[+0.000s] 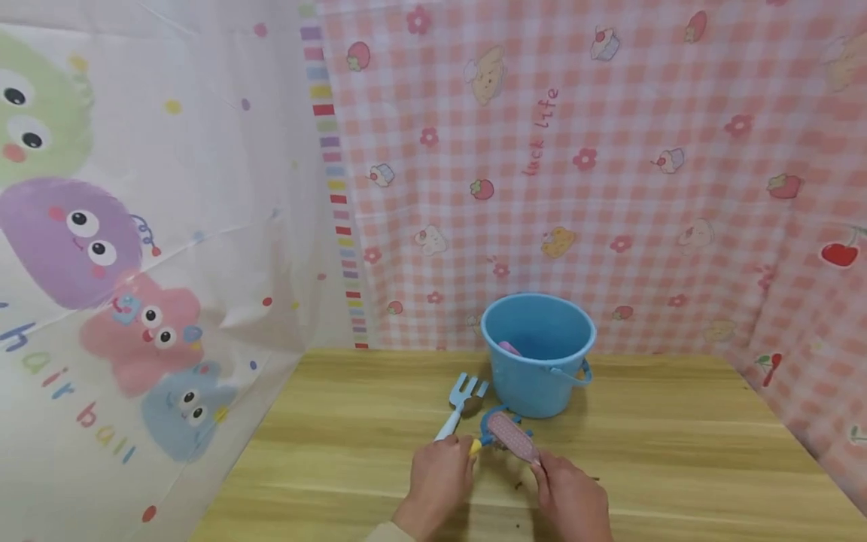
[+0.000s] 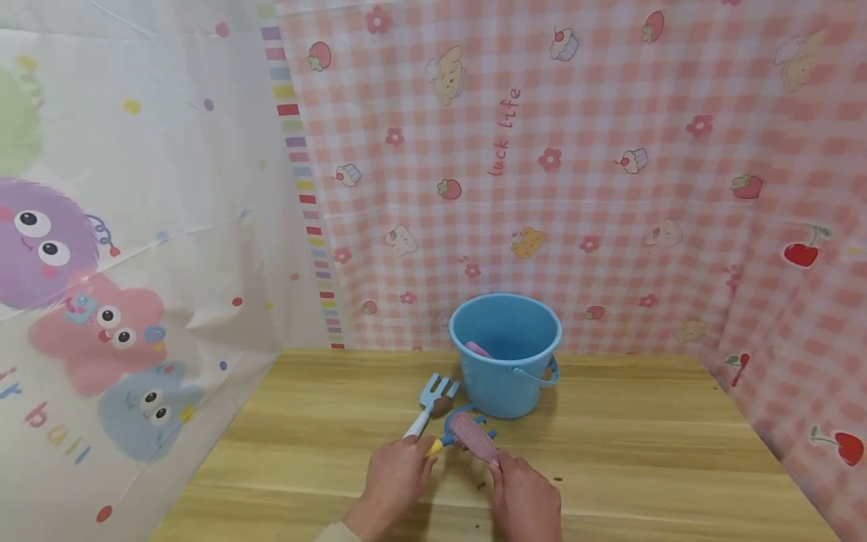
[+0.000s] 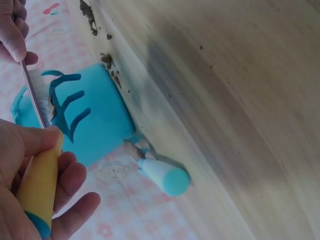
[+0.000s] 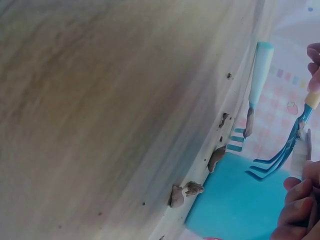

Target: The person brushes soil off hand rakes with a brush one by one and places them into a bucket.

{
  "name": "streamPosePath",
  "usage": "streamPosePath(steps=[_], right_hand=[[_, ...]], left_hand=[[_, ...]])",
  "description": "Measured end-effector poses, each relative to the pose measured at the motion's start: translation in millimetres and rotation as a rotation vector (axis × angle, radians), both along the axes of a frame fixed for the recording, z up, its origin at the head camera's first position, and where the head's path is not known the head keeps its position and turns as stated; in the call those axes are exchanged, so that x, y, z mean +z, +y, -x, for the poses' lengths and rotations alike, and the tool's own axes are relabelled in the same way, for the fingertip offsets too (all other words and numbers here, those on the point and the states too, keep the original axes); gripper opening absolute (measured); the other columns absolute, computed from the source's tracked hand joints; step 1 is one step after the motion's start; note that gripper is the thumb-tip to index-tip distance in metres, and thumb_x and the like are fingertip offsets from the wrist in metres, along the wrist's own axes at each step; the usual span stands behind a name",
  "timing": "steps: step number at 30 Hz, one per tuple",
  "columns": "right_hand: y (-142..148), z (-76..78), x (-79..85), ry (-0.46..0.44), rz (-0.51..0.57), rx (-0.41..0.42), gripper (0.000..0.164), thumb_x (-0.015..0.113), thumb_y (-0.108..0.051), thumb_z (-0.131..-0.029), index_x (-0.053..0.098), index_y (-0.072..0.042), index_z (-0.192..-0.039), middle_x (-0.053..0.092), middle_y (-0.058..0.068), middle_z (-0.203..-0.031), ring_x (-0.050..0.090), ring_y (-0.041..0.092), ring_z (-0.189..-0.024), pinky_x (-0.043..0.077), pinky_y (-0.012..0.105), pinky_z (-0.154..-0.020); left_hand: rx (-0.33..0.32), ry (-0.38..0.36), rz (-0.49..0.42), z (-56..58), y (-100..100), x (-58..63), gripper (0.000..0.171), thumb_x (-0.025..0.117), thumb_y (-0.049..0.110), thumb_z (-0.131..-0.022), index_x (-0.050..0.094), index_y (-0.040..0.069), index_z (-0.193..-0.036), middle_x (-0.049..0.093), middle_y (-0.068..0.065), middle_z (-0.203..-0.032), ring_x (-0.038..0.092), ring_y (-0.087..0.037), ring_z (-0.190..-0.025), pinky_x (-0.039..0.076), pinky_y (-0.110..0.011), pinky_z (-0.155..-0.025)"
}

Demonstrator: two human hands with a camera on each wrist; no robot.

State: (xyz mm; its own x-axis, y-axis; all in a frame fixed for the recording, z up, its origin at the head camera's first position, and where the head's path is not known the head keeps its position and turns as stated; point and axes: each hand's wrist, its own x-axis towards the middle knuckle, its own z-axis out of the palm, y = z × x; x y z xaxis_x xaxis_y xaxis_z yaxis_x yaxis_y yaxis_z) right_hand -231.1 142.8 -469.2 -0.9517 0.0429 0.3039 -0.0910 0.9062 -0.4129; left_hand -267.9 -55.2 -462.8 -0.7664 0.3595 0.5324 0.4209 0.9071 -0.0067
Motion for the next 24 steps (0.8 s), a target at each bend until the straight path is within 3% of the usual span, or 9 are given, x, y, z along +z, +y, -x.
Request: streamPosePath(steps=[9, 16, 24], right_hand=[[2.9, 0.2, -0.1, -0.012, 0.018, -0.017, 0.020, 0.068, -0.020, -0.093, 0.070, -0.007, -0.107, 0.065, 0.004, -0.076, 0.064, 0.027, -0.063, 0.046, 0.045, -0.050], [1.9, 0.7, -0.6, -0.078, 0.063, -0.039, 0.021, 0.067, -0.020, -0.094, 0.070, -0.007, -0.109, 0.068, 0.008, -0.081, 0.066, 0.031, -0.070, 0.048, 0.048, -0.054], [-1.0, -0.5, -1.0, -0.058, 0.099, -0.055, 0.021, 0.067, -0.021, -0.094, 0.071, -0.007, -0.109, 0.071, 0.010, -0.086, 0.068, 0.034, -0.075, 0.049, 0.050, -0.057]], left_hand=[[-0.010, 0.003, -0.004, 0.7, 2.1, -0.4, 0.019, 0.080, 0.028, -0.079, 0.064, 0.017, -0.080, 0.058, 0.003, -0.067, 0.059, -0.016, -0.056, 0.041, -0.030, -0.045], [-0.015, -0.002, -0.001, -0.2, 2.0, -0.2, 0.019, 0.079, 0.030, -0.079, 0.065, 0.017, -0.081, 0.057, 0.002, -0.066, 0.058, -0.015, -0.055, 0.040, -0.029, -0.044], [-0.014, -0.006, 0.004, -1.3, 1.1, -1.1, 0.018, 0.079, 0.027, -0.080, 0.066, 0.015, -0.082, 0.058, 0.002, -0.066, 0.059, -0.015, -0.056, 0.041, -0.030, -0.044]])
